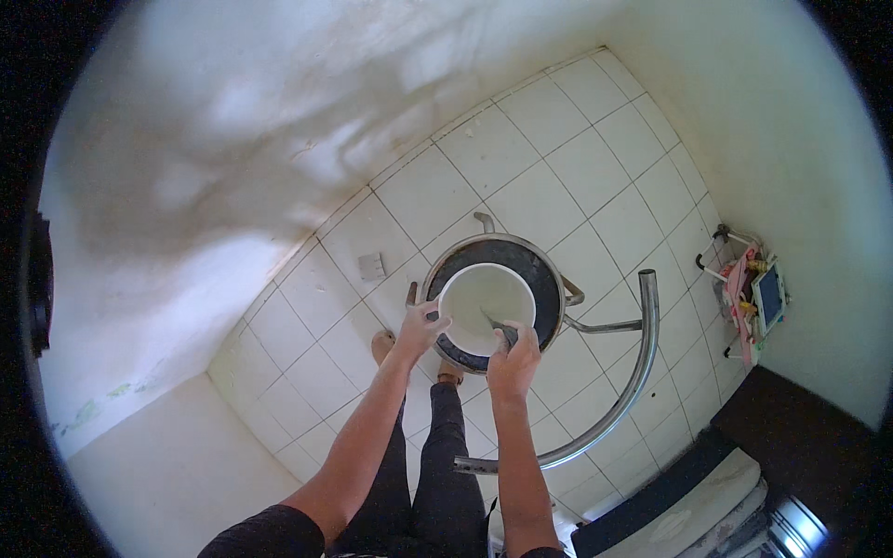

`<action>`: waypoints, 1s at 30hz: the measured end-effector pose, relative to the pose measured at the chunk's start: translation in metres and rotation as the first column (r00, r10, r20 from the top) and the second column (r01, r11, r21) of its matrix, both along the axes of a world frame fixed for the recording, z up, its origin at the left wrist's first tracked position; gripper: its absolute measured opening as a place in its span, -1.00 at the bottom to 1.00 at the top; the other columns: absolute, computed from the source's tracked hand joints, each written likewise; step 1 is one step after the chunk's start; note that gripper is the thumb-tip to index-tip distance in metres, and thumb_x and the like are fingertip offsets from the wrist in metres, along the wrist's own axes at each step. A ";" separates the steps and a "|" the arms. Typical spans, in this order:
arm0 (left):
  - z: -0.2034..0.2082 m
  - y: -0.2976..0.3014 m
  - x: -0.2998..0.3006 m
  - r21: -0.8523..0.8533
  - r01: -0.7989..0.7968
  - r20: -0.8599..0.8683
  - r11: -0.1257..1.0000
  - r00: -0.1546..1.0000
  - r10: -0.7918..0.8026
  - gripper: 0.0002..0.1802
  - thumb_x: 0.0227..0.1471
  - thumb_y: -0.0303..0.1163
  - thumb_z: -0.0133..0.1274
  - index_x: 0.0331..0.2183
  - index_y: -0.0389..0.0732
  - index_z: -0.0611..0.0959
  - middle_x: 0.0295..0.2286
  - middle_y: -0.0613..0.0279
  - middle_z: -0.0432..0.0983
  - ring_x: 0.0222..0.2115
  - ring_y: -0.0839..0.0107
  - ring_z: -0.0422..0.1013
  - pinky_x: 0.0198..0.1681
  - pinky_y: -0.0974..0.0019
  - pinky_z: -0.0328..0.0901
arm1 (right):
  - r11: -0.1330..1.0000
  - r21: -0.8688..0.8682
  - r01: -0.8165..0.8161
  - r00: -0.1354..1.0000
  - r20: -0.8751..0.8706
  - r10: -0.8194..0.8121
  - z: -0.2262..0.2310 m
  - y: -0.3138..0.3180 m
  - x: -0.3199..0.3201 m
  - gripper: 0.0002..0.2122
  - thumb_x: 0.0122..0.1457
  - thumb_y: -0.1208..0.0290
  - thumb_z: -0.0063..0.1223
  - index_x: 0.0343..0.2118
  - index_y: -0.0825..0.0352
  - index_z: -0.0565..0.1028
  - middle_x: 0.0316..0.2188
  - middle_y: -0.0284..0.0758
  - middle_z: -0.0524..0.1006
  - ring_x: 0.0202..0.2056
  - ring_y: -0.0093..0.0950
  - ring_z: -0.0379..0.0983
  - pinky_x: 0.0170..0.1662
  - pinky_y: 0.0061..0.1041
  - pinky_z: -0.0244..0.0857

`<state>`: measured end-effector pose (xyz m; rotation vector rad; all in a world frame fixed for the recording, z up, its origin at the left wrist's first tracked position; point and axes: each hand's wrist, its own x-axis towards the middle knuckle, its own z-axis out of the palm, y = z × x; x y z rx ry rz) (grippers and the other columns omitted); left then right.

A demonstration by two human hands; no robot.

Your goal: Mixing wall paint in a bucket using a scraper.

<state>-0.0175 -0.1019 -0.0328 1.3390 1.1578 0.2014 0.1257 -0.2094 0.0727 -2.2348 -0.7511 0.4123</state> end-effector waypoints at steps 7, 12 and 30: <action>0.026 0.001 0.007 -0.348 -0.129 0.143 0.928 0.971 0.189 -0.53 -0.07 -0.49 0.15 -0.04 -0.31 0.55 -0.14 0.04 0.29 -0.23 0.17 0.47 -0.48 0.23 0.58 | 0.999 -0.040 0.012 0.999 -0.045 -0.014 -0.008 0.030 0.004 -0.87 0.02 0.52 0.17 -0.35 0.39 0.50 -0.40 -0.14 0.54 -0.31 -0.12 0.48 -0.21 -0.29 0.33; 0.021 -0.004 -0.001 -0.187 -0.088 0.159 0.979 0.980 0.118 -0.53 -0.06 -0.49 0.13 -0.04 -0.33 0.54 -0.12 0.04 0.26 -0.23 0.18 0.47 -0.40 0.24 0.58 | 0.995 -0.003 0.103 0.979 -0.175 -0.102 -0.006 0.037 0.014 -0.87 0.04 0.49 0.18 -0.35 0.39 0.52 -0.40 -0.14 0.54 -0.32 -0.13 0.48 -0.22 -0.30 0.34; 0.020 -0.010 -0.031 -0.417 -0.140 0.200 0.898 0.950 0.241 -0.61 0.04 -0.50 -0.02 -0.04 -0.35 0.47 -0.11 0.21 0.17 -0.11 0.11 0.43 -0.21 0.09 0.52 | 0.987 0.136 -0.080 0.994 0.091 0.068 0.019 0.016 -0.017 -0.82 0.03 0.57 0.18 -0.27 0.39 0.53 -0.39 -0.17 0.52 -0.34 -0.20 0.49 -0.26 -0.36 0.37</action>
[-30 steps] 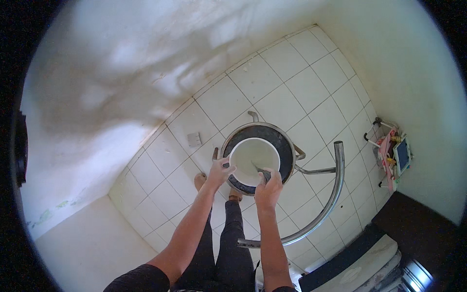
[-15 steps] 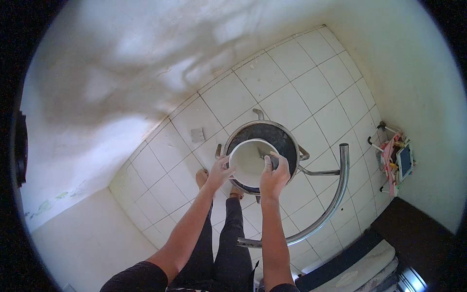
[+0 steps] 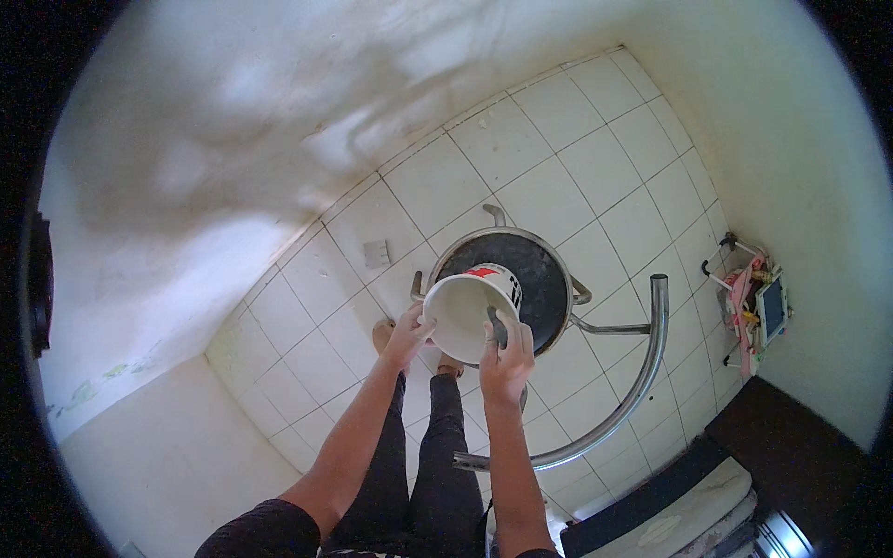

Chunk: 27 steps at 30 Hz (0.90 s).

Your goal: Mixing wall paint in a bucket using a scraper.

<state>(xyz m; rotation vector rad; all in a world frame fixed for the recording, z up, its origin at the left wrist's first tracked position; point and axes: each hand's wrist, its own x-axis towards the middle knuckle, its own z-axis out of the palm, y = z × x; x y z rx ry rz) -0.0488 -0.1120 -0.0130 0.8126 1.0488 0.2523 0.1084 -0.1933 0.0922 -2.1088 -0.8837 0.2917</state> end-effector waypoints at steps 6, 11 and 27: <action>0.005 -0.002 0.008 0.015 -0.005 0.011 1.000 1.000 0.005 -0.58 0.00 -0.50 -0.01 -0.04 -0.34 0.48 -0.11 0.20 0.17 -0.07 0.12 0.38 -0.21 0.08 0.52 | 0.997 -0.026 -0.077 0.993 0.090 0.079 -0.010 -0.004 -0.011 -0.80 0.04 0.57 0.18 -0.23 0.39 0.53 -0.35 -0.15 0.53 -0.29 -0.18 0.50 -0.21 -0.33 0.38; 0.005 -0.002 0.012 0.044 0.022 -0.035 0.999 0.999 -0.021 -0.56 -0.06 -0.51 0.00 -0.06 -0.34 0.50 -0.13 0.18 0.20 -0.04 0.15 0.33 -0.24 0.10 0.53 | 0.995 -0.080 -0.062 0.996 -0.073 0.056 -0.021 -0.009 -0.020 -0.79 0.04 0.55 0.18 -0.23 0.38 0.54 -0.32 -0.13 0.54 -0.26 -0.17 0.50 -0.18 -0.29 0.37; -0.002 -0.003 0.031 0.135 -0.006 -0.023 0.991 1.000 0.010 -0.50 -0.07 -0.47 0.13 -0.02 -0.31 0.52 -0.10 0.05 0.23 -0.12 0.12 0.40 -0.41 0.18 0.58 | 0.995 -0.049 0.091 0.982 0.170 -0.082 -0.025 0.000 0.010 -0.87 0.14 0.50 0.09 -0.25 0.38 0.51 -0.33 -0.19 0.52 -0.24 -0.21 0.47 -0.19 -0.32 0.37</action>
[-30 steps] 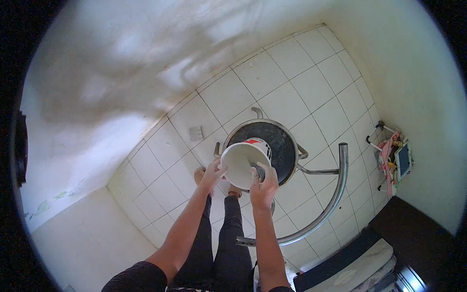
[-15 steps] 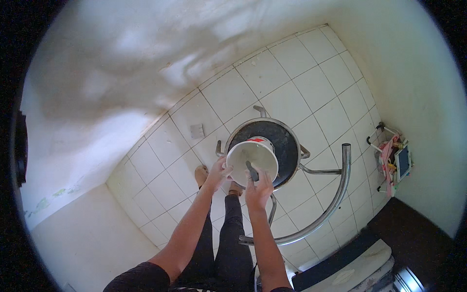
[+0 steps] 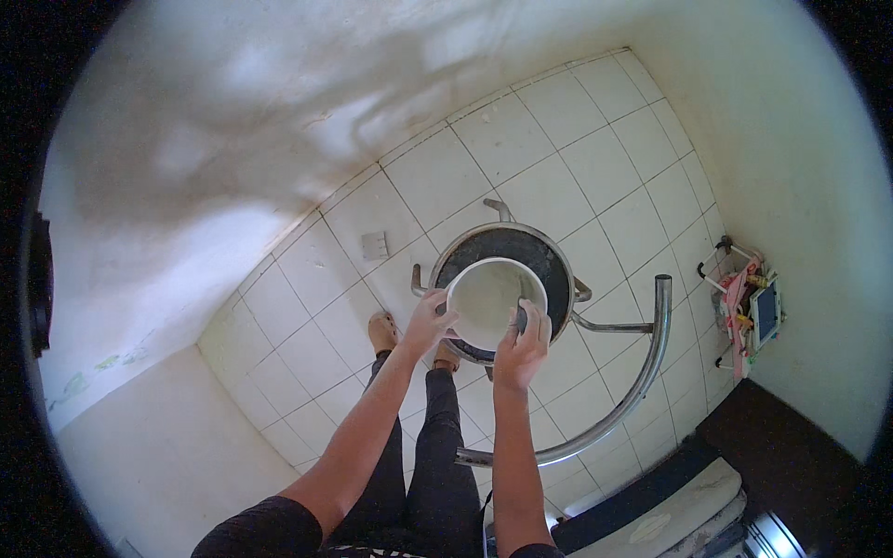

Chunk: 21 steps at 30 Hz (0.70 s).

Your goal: Mixing wall paint in a bucket using a scraper.

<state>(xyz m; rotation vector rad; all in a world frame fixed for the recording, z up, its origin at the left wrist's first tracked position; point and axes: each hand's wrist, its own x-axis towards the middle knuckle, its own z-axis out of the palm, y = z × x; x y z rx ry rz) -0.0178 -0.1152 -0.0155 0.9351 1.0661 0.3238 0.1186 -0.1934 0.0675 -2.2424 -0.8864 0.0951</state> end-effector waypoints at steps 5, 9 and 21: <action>0.000 0.001 0.002 0.083 0.028 -0.066 0.996 0.998 -0.022 -0.48 -0.08 -0.44 0.15 -0.01 -0.28 0.52 -0.11 0.02 0.24 -0.13 0.12 0.40 -0.42 0.21 0.58 | 0.998 -0.058 0.003 0.994 -0.108 -0.009 0.001 -0.007 -0.013 -0.87 0.14 0.49 0.08 -0.27 0.39 0.51 -0.36 -0.17 0.51 -0.26 -0.21 0.47 -0.21 -0.33 0.36; 0.009 0.004 0.005 0.032 0.029 -0.053 0.999 0.998 -0.028 -0.46 -0.07 -0.45 0.15 0.02 -0.27 0.50 -0.12 0.02 0.24 -0.13 0.13 0.40 -0.44 0.22 0.58 | 0.999 -0.006 -0.050 0.975 -0.217 0.047 -0.002 0.001 -0.021 -0.87 0.12 0.49 0.10 -0.28 0.39 0.52 -0.33 -0.16 0.53 -0.26 -0.22 0.48 -0.17 -0.33 0.35; 0.015 0.007 0.009 -0.012 0.046 -0.055 0.999 0.997 -0.046 -0.52 -0.01 -0.47 0.09 -0.01 -0.37 0.49 -0.11 0.06 0.20 -0.12 0.11 0.40 -0.41 0.23 0.59 | 0.958 0.133 -0.253 0.913 -0.294 0.282 -0.005 0.013 0.023 -0.67 -0.12 0.75 0.09 -0.22 0.34 0.52 -0.22 -0.20 0.55 -0.14 -0.20 0.47 -0.04 -0.31 0.35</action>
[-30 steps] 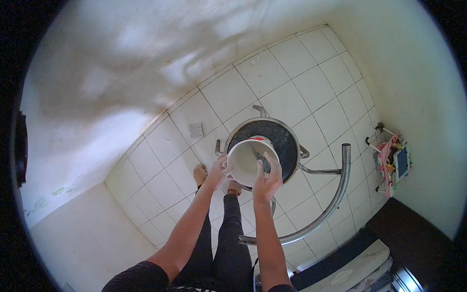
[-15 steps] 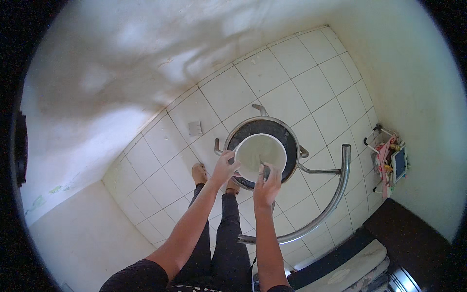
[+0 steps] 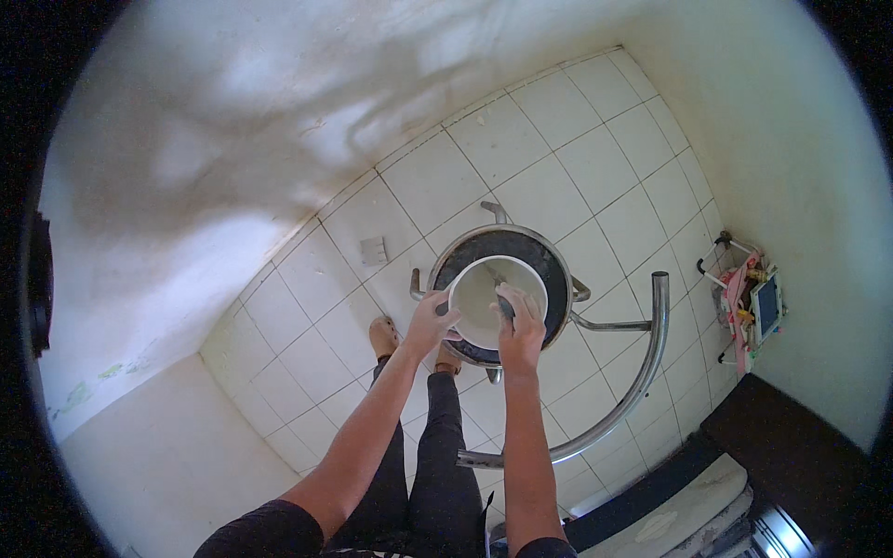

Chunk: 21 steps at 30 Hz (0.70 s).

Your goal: Mixing wall paint in a bucket using a scraper.

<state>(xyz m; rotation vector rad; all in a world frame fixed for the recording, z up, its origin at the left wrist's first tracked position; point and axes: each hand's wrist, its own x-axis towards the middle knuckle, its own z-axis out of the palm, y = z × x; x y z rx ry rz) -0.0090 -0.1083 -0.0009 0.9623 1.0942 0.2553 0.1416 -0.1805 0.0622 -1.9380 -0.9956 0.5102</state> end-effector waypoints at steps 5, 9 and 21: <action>0.007 0.002 0.000 -0.016 -0.004 -0.024 1.000 1.000 0.004 -0.51 -0.02 -0.49 0.09 0.00 -0.36 0.48 -0.10 0.06 0.21 -0.12 0.10 0.41 -0.42 0.23 0.59 | 0.994 -0.047 -0.098 0.983 0.153 0.104 -0.003 -0.027 0.003 -0.61 -0.19 0.79 0.05 -0.21 0.34 0.51 -0.18 -0.21 0.54 -0.09 -0.19 0.45 0.00 -0.27 0.33; 0.004 0.000 0.001 -0.011 -0.021 -0.025 1.000 0.999 0.021 -0.51 -0.03 -0.47 0.10 0.00 -0.35 0.49 -0.11 0.07 0.22 -0.12 0.11 0.42 -0.42 0.22 0.59 | 0.989 -0.065 -0.136 0.977 0.159 0.145 -0.002 -0.044 -0.014 -0.60 -0.19 0.80 0.03 -0.21 0.33 0.51 -0.17 -0.22 0.54 -0.04 -0.19 0.44 0.02 -0.28 0.32; -0.011 -0.004 0.000 0.039 0.004 -0.098 0.999 0.995 0.000 -0.50 -0.05 -0.42 0.13 -0.01 -0.30 0.52 -0.13 0.08 0.28 -0.26 0.22 0.49 -0.47 0.32 0.53 | 0.955 -0.036 -0.296 0.943 0.149 0.298 -0.015 -0.027 -0.009 -0.65 -0.12 0.77 0.02 -0.23 0.30 0.56 -0.11 -0.28 0.53 0.05 -0.21 0.39 0.04 -0.30 0.33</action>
